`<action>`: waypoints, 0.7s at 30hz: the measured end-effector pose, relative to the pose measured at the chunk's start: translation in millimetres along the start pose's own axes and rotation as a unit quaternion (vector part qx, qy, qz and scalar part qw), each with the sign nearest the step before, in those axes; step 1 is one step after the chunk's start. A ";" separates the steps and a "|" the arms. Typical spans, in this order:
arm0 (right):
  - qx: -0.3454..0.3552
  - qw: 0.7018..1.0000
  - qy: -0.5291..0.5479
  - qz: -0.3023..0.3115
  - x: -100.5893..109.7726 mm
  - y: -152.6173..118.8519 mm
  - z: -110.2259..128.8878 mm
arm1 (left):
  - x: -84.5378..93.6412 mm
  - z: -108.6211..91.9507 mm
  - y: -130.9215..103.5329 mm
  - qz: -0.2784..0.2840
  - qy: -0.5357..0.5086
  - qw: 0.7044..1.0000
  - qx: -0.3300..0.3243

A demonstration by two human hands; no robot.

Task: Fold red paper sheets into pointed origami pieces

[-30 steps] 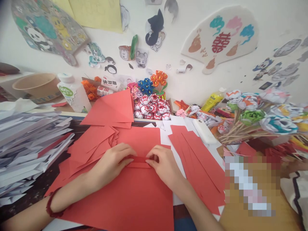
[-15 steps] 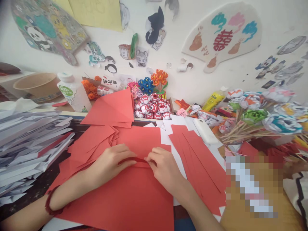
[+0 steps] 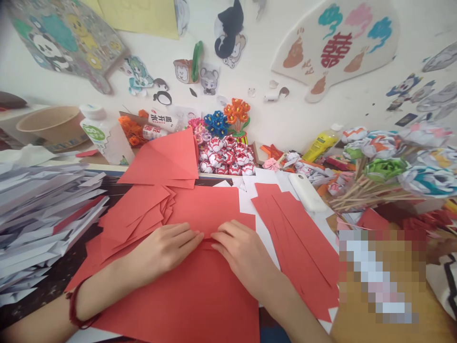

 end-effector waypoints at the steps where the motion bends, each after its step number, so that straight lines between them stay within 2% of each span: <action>1: 0.007 1.000 -0.010 0.006 -1.7 0.0 0.4 | 0.1 -0.4 -0.2 0.001 0.004 1.000 -0.003; 6: 0.040 0.995 -0.088 0.024 -9.2 -0.3 0.9 | 2.5 -0.3 -0.8 0.011 0.020 1.000 -0.013; 13: 0.112 0.975 -0.188 0.031 -8.2 -1.0 12.7 | 6.7 -3.7 -1.0 0.003 0.024 0.999 -0.037; 21: 0.142 0.963 -0.230 0.023 -10.1 -1.9 18.3 | 1.5 -5.7 -1.8 0.047 0.034 0.998 -0.026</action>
Point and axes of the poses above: each hand's wrist, its own y-axis towards the middle knuckle, its own x-axis out of the back of the hand, z = x × y, the point moved 4 cm from there along y, towards the middle knuckle, and after that the axes turned 13 degrees about x, right-handed, at the moved point
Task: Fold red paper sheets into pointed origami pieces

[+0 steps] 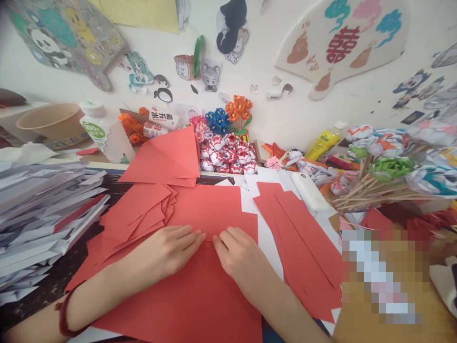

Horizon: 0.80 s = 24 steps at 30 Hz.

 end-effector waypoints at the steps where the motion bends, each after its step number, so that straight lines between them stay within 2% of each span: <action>1: -0.005 1.000 0.003 -0.002 -0.2 -0.5 -0.3 | -0.1 -0.5 0.0 0.007 0.003 1.000 -0.001; 6: -0.065 0.995 0.069 -0.011 3.2 -7.6 -6.6 | 3.5 1.2 -2.1 0.028 0.005 1.000 0.006; 11: -0.185 0.971 0.151 0.030 7.8 -16.0 -18.0 | 2.8 9.0 -5.0 0.054 -0.007 0.998 0.036; 16: -0.260 0.930 0.260 0.012 2.8 -19.9 -27.1 | -7.7 17.3 1.7 0.048 -0.066 0.986 0.143; 20: -0.273 0.933 0.233 -0.011 -2.5 -18.7 -28.7 | -12.9 17.4 7.1 0.044 -0.162 0.964 0.206; 24: -0.252 0.945 0.207 -0.029 -1.6 -12.5 -23.7 | -12.9 17.7 9.5 0.063 -0.217 0.941 0.252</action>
Point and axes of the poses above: each hand's wrist, its own y-axis towards the middle knuckle, its own x-axis out of the back of the hand, z = x × y, the point moved 4 cm from there along y, towards the middle knuckle, and after that the axes turned 13 degrees about x, right-handed, at the moved point
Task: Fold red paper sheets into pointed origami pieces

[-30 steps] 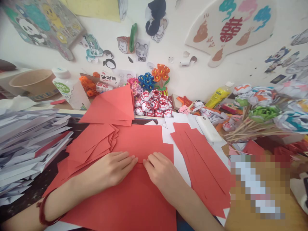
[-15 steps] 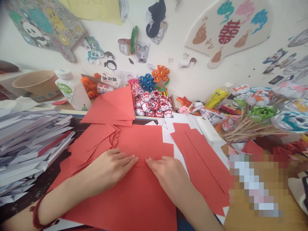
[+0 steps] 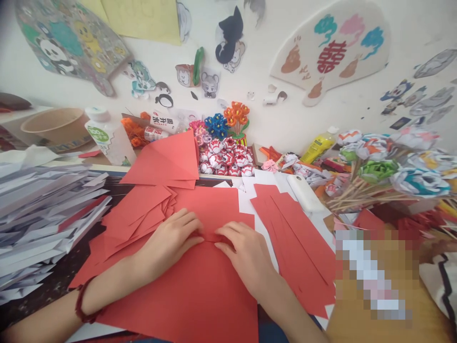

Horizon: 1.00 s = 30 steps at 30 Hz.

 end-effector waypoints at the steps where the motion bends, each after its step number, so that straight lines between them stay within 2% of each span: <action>1: 0.005 1.000 0.000 0.003 -0.3 0.8 1.9 | 0.2 -0.3 0.3 0.003 -0.003 1.000 0.007; 5: 0.026 1.000 -0.013 0.007 0.5 3.5 5.7 | 0.4 -0.5 -0.2 0.017 0.008 1.000 0.015; 8: 0.064 0.997 -0.025 -0.018 1.4 4.2 5.5 | 2.2 -1.5 -2.6 0.022 0.050 0.998 -0.014; 11: 0.136 0.986 -0.084 -0.045 1.3 3.3 7.3 | 6.6 -5.5 -6.7 0.003 0.113 0.991 -0.075; 15: 0.246 0.944 -0.216 -0.037 -2.8 -2.4 12.8 | 11.5 -15.4 -17.3 -0.051 0.200 0.960 -0.187; 18: 0.280 0.932 -0.227 -0.023 -3.4 -9.6 14.1 | 12.1 -19.6 -29.3 -0.074 0.235 0.937 -0.249; 21: 0.270 0.941 -0.206 -0.015 -1.5 -14.8 15.0 | 11.2 -16.5 -36.9 -0.061 0.234 0.944 -0.223; 25: 0.213 0.950 -0.227 -0.013 -1.5 -12.6 16.4 | 5.8 -11.2 -37.8 -0.042 0.223 0.960 -0.163; 28: 0.232 0.938 -0.256 -0.015 -4.6 -9.1 22.4 | 1.7 -15.5 -39.3 -0.054 0.255 0.943 -0.207; 30: 0.258 0.929 -0.266 -0.022 -5.5 -9.1 30.6 | 6.0 -17.9 -40.5 -0.065 0.247 0.950 -0.181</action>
Point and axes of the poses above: each hand's wrist, its own y-axis towards the middle knuckle, its own x-axis out of the back of the hand, z = x × y, the point moved 4 cm from there along y, towards the middle knuckle, and after that the axes turned 13 degrees about x, right-handed, at the moved point
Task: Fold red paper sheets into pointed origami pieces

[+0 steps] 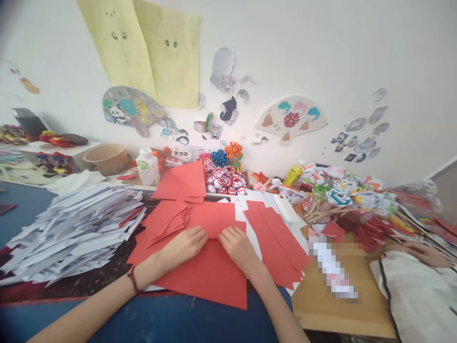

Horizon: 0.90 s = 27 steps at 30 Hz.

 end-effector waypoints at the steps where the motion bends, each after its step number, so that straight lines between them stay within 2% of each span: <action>1: -0.005 1.000 0.008 -0.013 3.5 1.8 3.3 | 5.2 1.0 -0.6 -0.003 -0.022 0.999 0.032; 5: -0.079 0.983 0.149 -0.076 23.4 10.1 19.6 | 33.1 3.3 -11.5 -0.019 -0.180 0.973 0.146; 7: -0.120 0.954 0.258 -0.093 30.1 15.0 27.8 | 43.9 1.8 -20.7 -0.015 -0.234 0.959 0.157; 9: -0.142 0.930 0.321 -0.113 34.6 19.5 34.2 | 50.9 1.1 -31.2 -0.007 -0.257 0.954 0.157; 13: -0.129 0.921 0.337 -0.144 41.2 28.3 41.1 | 59.2 4.7 -51.8 0.003 -0.289 0.940 0.181; 17: -0.094 0.908 0.381 -0.148 42.7 37.4 41.6 | 64.1 9.5 -65.4 0.007 -0.323 0.921 0.217; 19: -0.104 0.905 0.382 -0.157 41.3 38.7 35.0 | 65.7 18.0 -71.4 -0.012 -0.308 0.923 0.228; 21: -0.154 0.899 0.368 -0.178 38.5 35.2 21.9 | 68.9 35.7 -80.3 -0.057 -0.266 0.928 0.253; 22: -0.188 0.894 0.359 -0.192 36.7 31.8 13.9 | 71.6 48.4 -86.5 -0.087 -0.239 0.924 0.287; 24: -0.262 0.877 0.345 -0.207 31.4 23.4 -1.3 | 80.7 74.9 -101.0 -0.153 -0.132 0.902 0.381; 27: -0.291 0.861 0.371 -0.193 18.6 18.0 -11.8 | 95.5 95.6 -113.2 -0.199 0.055 0.854 0.477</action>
Point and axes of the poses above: each hand's wrist, its own y-axis towards the middle knuckle, its own x-axis out of the back of the hand, z = x × y, the point moved 4 cm from there along y, towards the middle knuckle, and after that the axes turned 13 degrees about x, right-handed, at the moved point
